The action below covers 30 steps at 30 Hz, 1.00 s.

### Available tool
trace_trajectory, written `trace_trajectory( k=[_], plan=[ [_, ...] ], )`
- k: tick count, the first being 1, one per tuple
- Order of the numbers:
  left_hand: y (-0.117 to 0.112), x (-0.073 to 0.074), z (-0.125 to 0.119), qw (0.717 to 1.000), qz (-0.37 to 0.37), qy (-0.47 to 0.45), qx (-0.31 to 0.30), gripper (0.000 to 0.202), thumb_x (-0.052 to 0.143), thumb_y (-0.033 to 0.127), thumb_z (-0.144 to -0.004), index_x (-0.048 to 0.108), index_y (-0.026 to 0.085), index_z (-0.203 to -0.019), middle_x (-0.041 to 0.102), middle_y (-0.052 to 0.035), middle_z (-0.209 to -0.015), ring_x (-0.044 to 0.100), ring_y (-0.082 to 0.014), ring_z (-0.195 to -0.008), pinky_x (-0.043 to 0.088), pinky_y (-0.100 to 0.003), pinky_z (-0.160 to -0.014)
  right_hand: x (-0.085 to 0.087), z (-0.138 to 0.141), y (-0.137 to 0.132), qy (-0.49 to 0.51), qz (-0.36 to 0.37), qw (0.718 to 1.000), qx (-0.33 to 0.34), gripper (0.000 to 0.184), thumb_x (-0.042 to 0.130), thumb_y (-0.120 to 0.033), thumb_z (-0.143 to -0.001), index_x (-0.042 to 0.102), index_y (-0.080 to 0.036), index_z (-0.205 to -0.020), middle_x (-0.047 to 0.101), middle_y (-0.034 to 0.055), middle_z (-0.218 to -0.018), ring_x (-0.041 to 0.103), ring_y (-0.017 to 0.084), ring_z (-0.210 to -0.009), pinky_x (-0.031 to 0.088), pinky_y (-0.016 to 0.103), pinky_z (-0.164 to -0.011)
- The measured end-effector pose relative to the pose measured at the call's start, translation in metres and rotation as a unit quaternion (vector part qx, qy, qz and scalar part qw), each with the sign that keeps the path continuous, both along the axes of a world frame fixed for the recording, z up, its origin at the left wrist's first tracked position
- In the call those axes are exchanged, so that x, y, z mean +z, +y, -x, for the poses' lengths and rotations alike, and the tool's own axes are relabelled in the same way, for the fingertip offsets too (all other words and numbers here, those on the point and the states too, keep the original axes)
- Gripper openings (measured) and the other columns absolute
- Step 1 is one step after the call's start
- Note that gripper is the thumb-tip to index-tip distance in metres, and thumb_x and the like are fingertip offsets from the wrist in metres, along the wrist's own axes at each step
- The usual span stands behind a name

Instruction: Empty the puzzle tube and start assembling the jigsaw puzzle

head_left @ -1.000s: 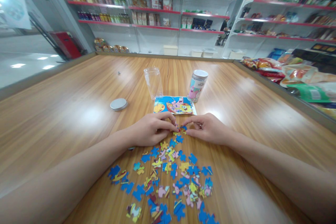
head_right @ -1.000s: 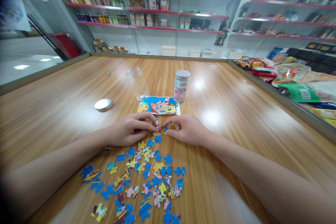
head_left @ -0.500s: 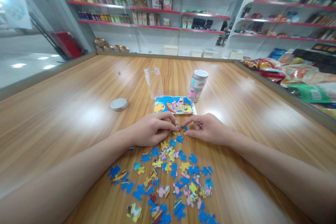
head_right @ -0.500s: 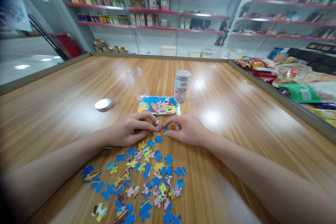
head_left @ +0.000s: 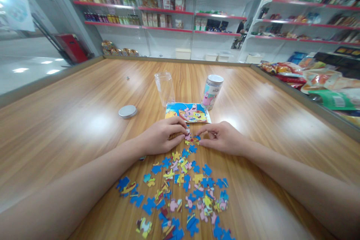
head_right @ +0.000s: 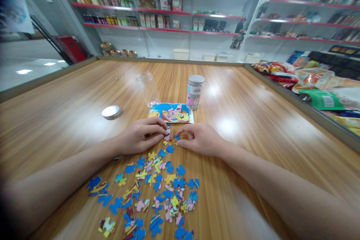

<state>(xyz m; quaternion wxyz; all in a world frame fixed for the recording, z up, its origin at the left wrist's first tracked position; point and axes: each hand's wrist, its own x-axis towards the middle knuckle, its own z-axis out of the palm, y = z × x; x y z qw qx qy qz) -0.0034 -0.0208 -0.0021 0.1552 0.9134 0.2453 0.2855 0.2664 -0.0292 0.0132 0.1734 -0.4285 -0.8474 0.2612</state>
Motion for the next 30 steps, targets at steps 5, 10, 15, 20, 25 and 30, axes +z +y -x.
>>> trace_trajectory(
  k=[5,10,15,20,25,30],
  plan=[
    [-0.0001,0.0005,0.0002,1.0,0.007,-0.002,-0.004,0.017,0.058,0.019,-0.094,0.072,0.016,-0.105,0.065,-0.0107,-0.111,0.064,-0.0192,-0.103,0.056,-0.036,-0.093,0.0005,0.0001,0.0001,0.003,0.005,1.0,-0.002,0.029,0.073,-0.04,-0.086,0.077,-0.022,-0.109,0.045,-0.0069,-0.055,0.037,0.008,-0.051,0.026,0.024,-0.054],
    [0.0002,-0.0004,0.0002,1.0,0.01,-0.004,-0.008,0.018,0.058,0.018,-0.095,0.072,0.016,-0.105,0.065,-0.0102,-0.112,0.064,-0.019,-0.104,0.055,-0.035,-0.094,0.0002,0.0002,0.0001,0.001,0.002,1.0,0.002,0.029,0.072,-0.04,-0.086,0.077,-0.022,-0.109,0.046,-0.0067,-0.055,0.038,0.008,-0.051,0.025,0.025,-0.055],
    [0.0002,-0.0003,0.0006,1.0,0.011,-0.005,-0.013,0.018,0.057,0.016,-0.095,0.071,0.016,-0.105,0.065,-0.0103,-0.112,0.064,-0.0186,-0.103,0.055,-0.034,-0.094,0.001,0.0001,0.0,0.001,0.007,1.0,0.004,0.03,0.072,-0.04,-0.087,0.077,-0.022,-0.109,0.046,-0.0067,-0.055,0.038,0.008,-0.051,0.026,0.024,-0.055],
    [0.0008,-0.0003,0.0013,1.0,0.013,-0.007,-0.015,0.019,0.057,0.015,-0.094,0.071,0.016,-0.106,0.065,-0.0103,-0.112,0.064,-0.0183,-0.102,0.055,-0.035,-0.093,0.0006,0.0,-0.0002,0.005,0.005,1.0,0.005,0.029,0.072,-0.04,-0.087,0.077,-0.021,-0.109,0.047,-0.0065,-0.056,0.037,0.008,-0.051,0.026,0.024,-0.055],
    [0.0003,-0.0005,0.0011,1.0,0.015,-0.015,-0.021,0.02,0.057,0.014,-0.093,0.072,0.016,-0.106,0.066,-0.0104,-0.111,0.065,-0.0182,-0.101,0.056,-0.034,-0.091,0.0003,-0.0003,-0.0001,0.01,0.012,1.0,0.005,0.029,0.073,-0.041,-0.087,0.078,-0.023,-0.108,0.047,-0.0064,-0.056,0.04,0.008,-0.051,0.028,0.024,-0.054],
    [-0.0008,0.0011,0.001,1.0,0.014,-0.008,-0.02,0.02,0.057,0.015,-0.094,0.073,0.017,-0.105,0.066,-0.0103,-0.11,0.065,-0.0183,-0.101,0.056,-0.035,-0.091,0.0001,-0.001,0.0004,0.011,0.014,1.0,0.008,0.027,0.073,-0.04,-0.087,0.078,-0.023,-0.108,0.048,-0.0066,-0.055,0.039,0.008,-0.051,0.028,0.024,-0.054]
  ],
)
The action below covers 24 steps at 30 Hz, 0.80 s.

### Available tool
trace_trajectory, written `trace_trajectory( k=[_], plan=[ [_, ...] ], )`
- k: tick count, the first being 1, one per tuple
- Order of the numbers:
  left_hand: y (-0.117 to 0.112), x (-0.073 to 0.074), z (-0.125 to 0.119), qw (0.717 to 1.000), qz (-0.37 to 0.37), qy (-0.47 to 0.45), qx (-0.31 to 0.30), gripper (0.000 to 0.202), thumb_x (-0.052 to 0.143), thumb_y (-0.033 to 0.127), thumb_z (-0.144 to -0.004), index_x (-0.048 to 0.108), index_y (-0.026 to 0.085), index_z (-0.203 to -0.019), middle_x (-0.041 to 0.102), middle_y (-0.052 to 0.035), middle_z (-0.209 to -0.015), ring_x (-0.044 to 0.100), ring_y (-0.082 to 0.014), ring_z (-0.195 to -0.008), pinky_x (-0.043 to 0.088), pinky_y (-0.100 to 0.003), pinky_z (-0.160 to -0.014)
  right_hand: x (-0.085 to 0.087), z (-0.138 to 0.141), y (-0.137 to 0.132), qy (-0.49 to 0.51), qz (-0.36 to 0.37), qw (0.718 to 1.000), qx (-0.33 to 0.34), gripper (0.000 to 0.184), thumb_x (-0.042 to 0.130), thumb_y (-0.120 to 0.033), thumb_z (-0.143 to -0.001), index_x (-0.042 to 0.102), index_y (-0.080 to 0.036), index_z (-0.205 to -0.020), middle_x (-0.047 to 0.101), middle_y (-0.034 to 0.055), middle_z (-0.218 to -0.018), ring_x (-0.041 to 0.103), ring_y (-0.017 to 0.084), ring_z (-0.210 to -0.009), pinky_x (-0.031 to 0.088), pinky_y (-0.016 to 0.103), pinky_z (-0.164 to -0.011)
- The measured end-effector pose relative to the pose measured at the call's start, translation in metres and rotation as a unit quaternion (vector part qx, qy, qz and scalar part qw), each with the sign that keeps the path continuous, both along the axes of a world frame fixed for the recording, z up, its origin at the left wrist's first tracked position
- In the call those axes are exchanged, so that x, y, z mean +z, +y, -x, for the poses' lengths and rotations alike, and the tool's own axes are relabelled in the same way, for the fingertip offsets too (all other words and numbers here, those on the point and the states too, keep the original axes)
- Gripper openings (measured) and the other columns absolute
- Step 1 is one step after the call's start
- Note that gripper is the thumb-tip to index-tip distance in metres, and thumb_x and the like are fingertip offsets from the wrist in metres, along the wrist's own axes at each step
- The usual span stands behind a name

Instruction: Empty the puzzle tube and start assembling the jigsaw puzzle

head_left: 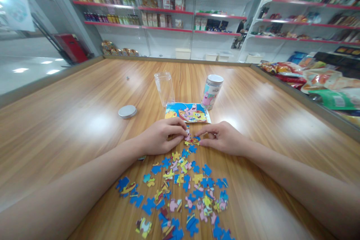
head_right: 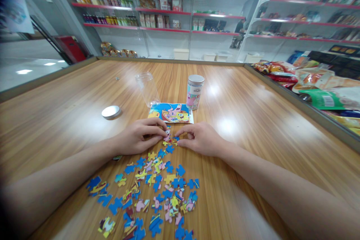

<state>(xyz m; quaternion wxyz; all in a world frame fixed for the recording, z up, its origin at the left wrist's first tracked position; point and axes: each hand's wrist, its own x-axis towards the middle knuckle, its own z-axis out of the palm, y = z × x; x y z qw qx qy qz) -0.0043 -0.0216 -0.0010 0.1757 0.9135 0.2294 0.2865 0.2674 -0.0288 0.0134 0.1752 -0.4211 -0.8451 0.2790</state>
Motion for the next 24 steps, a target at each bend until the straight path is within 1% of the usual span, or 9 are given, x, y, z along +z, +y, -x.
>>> trace_trajectory(
  k=[8,11,19,24],
  plan=[
    [-0.0009,0.004,-0.0027,1.0,-0.01,0.005,-0.004,0.018,0.063,0.026,-0.094,0.074,0.017,-0.106,0.065,-0.0105,-0.108,0.065,-0.0182,-0.099,0.057,-0.035,-0.09,-0.0005,0.0003,-0.0004,0.009,0.01,1.0,-0.002,0.029,0.073,-0.039,-0.086,0.078,-0.022,-0.109,0.048,-0.0066,-0.056,0.04,0.009,-0.052,0.03,0.024,-0.055],
    [-0.0009,0.004,-0.003,1.0,-0.017,0.009,-0.003,0.018,0.064,0.027,-0.094,0.074,0.018,-0.105,0.066,-0.0105,-0.108,0.065,-0.0188,-0.101,0.057,-0.035,-0.09,0.0001,0.0006,-0.0008,0.01,0.013,1.0,-0.004,0.029,0.073,-0.039,-0.086,0.078,-0.022,-0.109,0.046,-0.0069,-0.055,0.039,0.008,-0.051,0.029,0.024,-0.054],
    [0.0003,0.0022,-0.0025,1.0,-0.011,0.011,-0.003,0.018,0.066,0.028,-0.093,0.074,0.018,-0.106,0.066,-0.0106,-0.109,0.065,-0.0193,-0.103,0.057,-0.036,-0.092,-0.0001,0.0005,-0.0003,0.01,0.009,1.0,-0.005,0.028,0.073,-0.038,-0.086,0.078,-0.022,-0.108,0.05,-0.0056,-0.056,0.04,0.009,-0.052,0.029,0.024,-0.056],
    [-0.0004,0.0028,-0.0031,1.0,-0.007,0.014,0.001,0.018,0.065,0.028,-0.093,0.074,0.017,-0.105,0.065,-0.0106,-0.109,0.065,-0.0195,-0.103,0.056,-0.036,-0.092,-0.0018,-0.0002,0.0004,0.01,0.006,1.0,-0.004,0.028,0.073,-0.038,-0.087,0.078,-0.022,-0.108,0.054,-0.0045,-0.059,0.043,0.009,-0.053,0.031,0.024,-0.056]
  ],
)
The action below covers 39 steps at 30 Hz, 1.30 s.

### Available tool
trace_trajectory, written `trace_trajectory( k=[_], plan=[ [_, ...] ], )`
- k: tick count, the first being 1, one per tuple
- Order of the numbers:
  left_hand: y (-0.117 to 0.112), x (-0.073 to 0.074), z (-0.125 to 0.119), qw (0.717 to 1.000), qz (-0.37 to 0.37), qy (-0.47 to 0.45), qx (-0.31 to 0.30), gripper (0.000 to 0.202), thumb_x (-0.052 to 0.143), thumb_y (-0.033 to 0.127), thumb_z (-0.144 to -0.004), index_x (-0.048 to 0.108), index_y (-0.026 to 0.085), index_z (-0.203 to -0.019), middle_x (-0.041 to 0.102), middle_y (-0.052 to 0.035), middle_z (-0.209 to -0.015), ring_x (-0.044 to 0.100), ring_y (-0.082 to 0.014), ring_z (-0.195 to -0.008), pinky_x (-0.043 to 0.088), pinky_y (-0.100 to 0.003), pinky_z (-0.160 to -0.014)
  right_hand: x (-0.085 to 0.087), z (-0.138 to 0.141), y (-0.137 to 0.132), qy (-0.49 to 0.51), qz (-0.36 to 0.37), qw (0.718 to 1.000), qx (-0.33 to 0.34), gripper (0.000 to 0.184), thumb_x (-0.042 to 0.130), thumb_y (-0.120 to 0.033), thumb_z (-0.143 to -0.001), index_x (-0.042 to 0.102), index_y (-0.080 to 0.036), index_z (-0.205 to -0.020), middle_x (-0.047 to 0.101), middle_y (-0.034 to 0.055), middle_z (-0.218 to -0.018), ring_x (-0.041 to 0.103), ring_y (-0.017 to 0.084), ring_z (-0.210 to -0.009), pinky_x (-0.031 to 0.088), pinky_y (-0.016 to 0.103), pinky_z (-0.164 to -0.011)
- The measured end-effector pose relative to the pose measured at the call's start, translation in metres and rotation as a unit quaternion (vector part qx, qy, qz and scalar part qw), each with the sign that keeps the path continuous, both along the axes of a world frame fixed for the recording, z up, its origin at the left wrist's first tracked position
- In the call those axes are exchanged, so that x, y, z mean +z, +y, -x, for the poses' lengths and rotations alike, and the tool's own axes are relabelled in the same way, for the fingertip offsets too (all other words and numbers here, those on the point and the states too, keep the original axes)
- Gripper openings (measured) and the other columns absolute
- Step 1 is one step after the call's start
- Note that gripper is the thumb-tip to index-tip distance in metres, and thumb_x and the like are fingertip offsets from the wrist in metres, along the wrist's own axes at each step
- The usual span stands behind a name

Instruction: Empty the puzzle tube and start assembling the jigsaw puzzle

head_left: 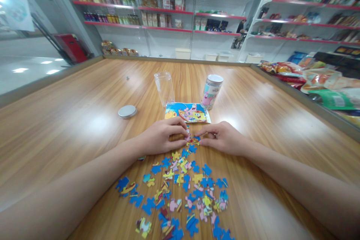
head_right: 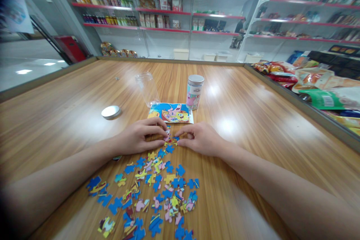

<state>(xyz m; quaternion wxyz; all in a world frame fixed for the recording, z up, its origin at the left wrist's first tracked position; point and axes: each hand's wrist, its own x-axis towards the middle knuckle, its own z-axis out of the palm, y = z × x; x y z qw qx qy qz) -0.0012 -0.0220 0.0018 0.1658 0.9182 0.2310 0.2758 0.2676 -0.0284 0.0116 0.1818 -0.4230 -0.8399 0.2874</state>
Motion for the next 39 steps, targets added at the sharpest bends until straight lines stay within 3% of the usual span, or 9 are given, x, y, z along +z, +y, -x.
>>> trace_trajectory(
  k=[14,25,39],
  plan=[
    [0.0003,-0.0017,0.0012,1.0,0.001,0.001,-0.003,0.018,0.065,0.028,-0.093,0.074,0.017,-0.104,0.065,-0.0102,-0.11,0.065,-0.0187,-0.102,0.056,-0.034,-0.092,0.0003,-0.0002,0.0002,0.005,0.008,1.0,0.008,0.027,0.072,-0.037,-0.086,0.078,-0.019,-0.106,0.052,-0.0049,-0.058,0.042,0.009,-0.052,0.032,0.024,-0.055],
    [-0.0001,-0.0004,0.0008,1.0,0.001,0.005,-0.002,0.018,0.064,0.028,-0.093,0.074,0.017,-0.104,0.065,-0.0099,-0.109,0.065,-0.0185,-0.102,0.055,-0.034,-0.091,0.0008,0.0003,-0.0013,-0.015,-0.02,1.0,0.014,0.029,0.065,-0.042,-0.091,0.079,-0.021,-0.105,0.068,0.0002,-0.07,0.053,0.011,-0.058,0.038,0.024,-0.058],
    [0.0004,-0.0019,0.0021,1.0,0.008,0.006,0.003,0.017,0.065,0.028,-0.093,0.073,0.017,-0.104,0.064,-0.0088,-0.11,0.064,-0.0181,-0.102,0.054,-0.033,-0.092,-0.0001,0.0011,-0.0016,-0.019,-0.027,0.999,-0.005,0.026,0.07,-0.041,-0.087,0.079,-0.023,-0.103,0.064,-0.0021,-0.065,0.052,0.01,-0.057,0.037,0.023,-0.057]
  ],
)
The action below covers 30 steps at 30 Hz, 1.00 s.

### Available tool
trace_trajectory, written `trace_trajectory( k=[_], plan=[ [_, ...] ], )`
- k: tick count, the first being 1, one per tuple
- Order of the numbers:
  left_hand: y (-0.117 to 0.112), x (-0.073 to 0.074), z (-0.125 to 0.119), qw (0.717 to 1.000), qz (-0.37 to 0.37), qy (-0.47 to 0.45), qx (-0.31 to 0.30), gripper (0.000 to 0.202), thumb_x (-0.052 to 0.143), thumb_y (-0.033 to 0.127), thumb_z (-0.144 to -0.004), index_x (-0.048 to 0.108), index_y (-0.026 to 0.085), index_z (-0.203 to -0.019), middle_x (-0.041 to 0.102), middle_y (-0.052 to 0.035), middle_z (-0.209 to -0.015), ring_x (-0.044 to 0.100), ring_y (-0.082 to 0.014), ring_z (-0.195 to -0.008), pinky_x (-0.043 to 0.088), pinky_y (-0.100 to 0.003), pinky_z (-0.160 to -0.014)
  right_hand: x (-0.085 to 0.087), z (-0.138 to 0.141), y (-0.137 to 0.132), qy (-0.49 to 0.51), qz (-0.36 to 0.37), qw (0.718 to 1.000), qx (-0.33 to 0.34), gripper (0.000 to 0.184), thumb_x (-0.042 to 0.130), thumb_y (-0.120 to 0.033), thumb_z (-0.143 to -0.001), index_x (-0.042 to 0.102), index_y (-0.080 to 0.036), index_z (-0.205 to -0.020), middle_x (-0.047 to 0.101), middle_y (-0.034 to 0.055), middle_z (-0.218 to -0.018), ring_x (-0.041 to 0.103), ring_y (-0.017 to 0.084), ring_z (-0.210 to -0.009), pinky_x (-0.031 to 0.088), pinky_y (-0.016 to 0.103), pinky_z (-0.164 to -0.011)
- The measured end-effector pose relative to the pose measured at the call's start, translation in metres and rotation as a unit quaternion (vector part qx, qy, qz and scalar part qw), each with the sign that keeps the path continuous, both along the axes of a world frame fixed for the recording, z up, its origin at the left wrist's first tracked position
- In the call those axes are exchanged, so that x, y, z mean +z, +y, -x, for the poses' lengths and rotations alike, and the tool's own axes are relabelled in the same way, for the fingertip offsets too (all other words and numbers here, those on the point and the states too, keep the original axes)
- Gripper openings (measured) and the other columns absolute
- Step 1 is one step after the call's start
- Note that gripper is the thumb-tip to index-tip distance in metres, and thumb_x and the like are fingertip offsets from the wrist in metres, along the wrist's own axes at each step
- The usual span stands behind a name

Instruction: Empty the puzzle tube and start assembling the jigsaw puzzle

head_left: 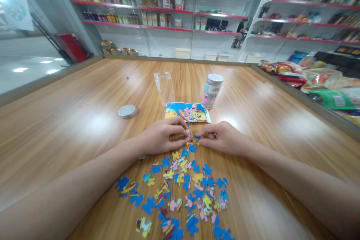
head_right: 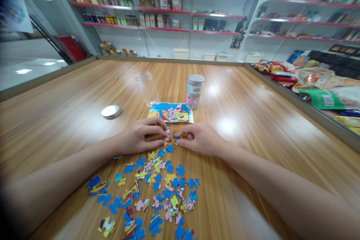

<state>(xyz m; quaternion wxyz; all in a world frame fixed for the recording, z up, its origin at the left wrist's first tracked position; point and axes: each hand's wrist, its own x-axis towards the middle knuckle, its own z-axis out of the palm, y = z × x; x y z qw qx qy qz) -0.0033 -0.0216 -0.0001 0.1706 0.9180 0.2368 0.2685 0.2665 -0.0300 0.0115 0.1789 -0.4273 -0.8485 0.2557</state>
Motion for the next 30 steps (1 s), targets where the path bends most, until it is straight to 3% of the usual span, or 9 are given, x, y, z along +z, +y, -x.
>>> trace_trajectory(
  k=[30],
  plan=[
    [0.0006,-0.0007,0.0011,1.0,-0.006,0.008,0.001,0.018,0.064,0.029,-0.093,0.075,0.019,-0.103,0.064,-0.0095,-0.11,0.064,-0.0182,-0.099,0.055,-0.034,-0.09,0.0024,0.0023,-0.0025,-0.007,-0.003,1.0,-0.008,0.025,0.07,-0.041,-0.087,0.079,-0.022,-0.099,0.059,-0.0031,-0.061,0.049,0.01,-0.054,0.034,0.023,-0.056]
  ],
)
